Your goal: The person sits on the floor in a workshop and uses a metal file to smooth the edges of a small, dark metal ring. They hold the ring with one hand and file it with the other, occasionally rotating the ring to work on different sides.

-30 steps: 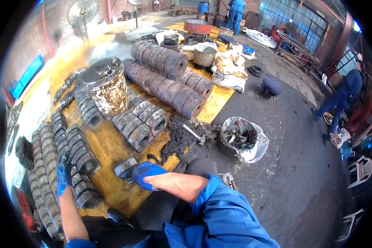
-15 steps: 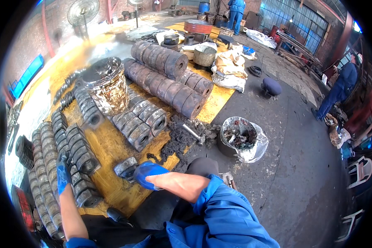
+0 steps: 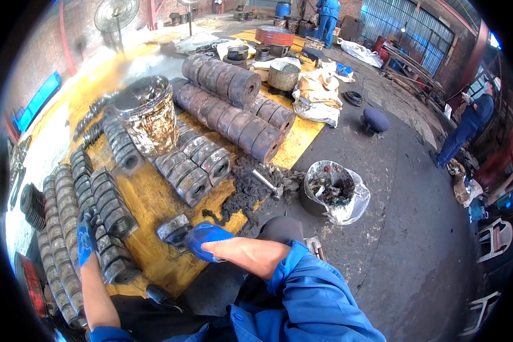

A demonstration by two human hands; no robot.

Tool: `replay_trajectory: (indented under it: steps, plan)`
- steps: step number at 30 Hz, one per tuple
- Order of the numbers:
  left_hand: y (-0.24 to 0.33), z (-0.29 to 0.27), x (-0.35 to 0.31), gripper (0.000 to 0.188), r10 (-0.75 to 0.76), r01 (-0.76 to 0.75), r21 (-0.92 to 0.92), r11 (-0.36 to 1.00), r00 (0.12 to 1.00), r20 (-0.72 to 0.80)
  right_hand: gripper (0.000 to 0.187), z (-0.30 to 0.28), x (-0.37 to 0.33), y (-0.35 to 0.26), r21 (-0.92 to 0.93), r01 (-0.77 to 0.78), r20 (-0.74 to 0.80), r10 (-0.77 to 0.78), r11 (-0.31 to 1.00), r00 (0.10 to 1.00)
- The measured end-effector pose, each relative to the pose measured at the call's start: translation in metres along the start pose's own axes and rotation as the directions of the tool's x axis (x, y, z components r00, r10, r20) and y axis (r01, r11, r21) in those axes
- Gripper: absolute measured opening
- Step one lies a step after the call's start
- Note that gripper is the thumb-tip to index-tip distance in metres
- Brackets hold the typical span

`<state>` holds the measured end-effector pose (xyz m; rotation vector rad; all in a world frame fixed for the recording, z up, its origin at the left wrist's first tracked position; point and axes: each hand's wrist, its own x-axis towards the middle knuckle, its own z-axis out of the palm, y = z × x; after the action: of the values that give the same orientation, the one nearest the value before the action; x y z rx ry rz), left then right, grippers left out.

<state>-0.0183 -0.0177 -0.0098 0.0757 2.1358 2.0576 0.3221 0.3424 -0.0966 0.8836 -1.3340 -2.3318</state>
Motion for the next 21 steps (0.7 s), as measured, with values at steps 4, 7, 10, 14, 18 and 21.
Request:
replay_trajectory:
  steps: [4, 7, 10, 14, 18, 21]
  plan:
    - [-0.003, 0.000, 0.007, 0.047, -0.011, 0.010, 0.016, 1.000, 1.000, 0.021, 0.047, -0.005, 0.017, -0.028, -0.026, -0.028, 0.026, 0.029, 0.999, 0.999]
    - [-0.009, -0.010, 0.015, 0.046, -0.015, 0.014, 0.031, 0.999, 1.000, 0.014, 0.047, -0.006, 0.027, -0.034, -0.057, -0.003, 0.015, 0.003, 0.998, 1.000]
    - [-0.013, -0.012, 0.018, 0.046, -0.004, 0.004, 0.031, 1.000, 1.000, 0.001, 0.047, -0.007, 0.030, -0.037, -0.069, 0.008, 0.011, -0.007, 0.998, 1.000]
    - [-0.017, -0.008, 0.017, 0.048, 0.033, -0.032, 0.014, 0.999, 0.998, -0.055, 0.047, -0.008, 0.033, -0.039, -0.076, 0.013, 0.009, -0.012, 0.997, 1.000]
    - [-0.018, -0.006, 0.018, 0.048, 0.030, -0.031, -0.010, 0.999, 0.994, -0.104, 0.047, -0.008, 0.034, -0.041, -0.079, 0.016, 0.009, -0.015, 0.997, 1.000]
    - [-0.021, -0.006, 0.018, 0.048, 0.024, -0.029, -0.030, 0.999, 0.990, -0.139, 0.047, -0.008, 0.035, -0.041, -0.082, 0.016, 0.008, -0.015, 0.997, 1.000]
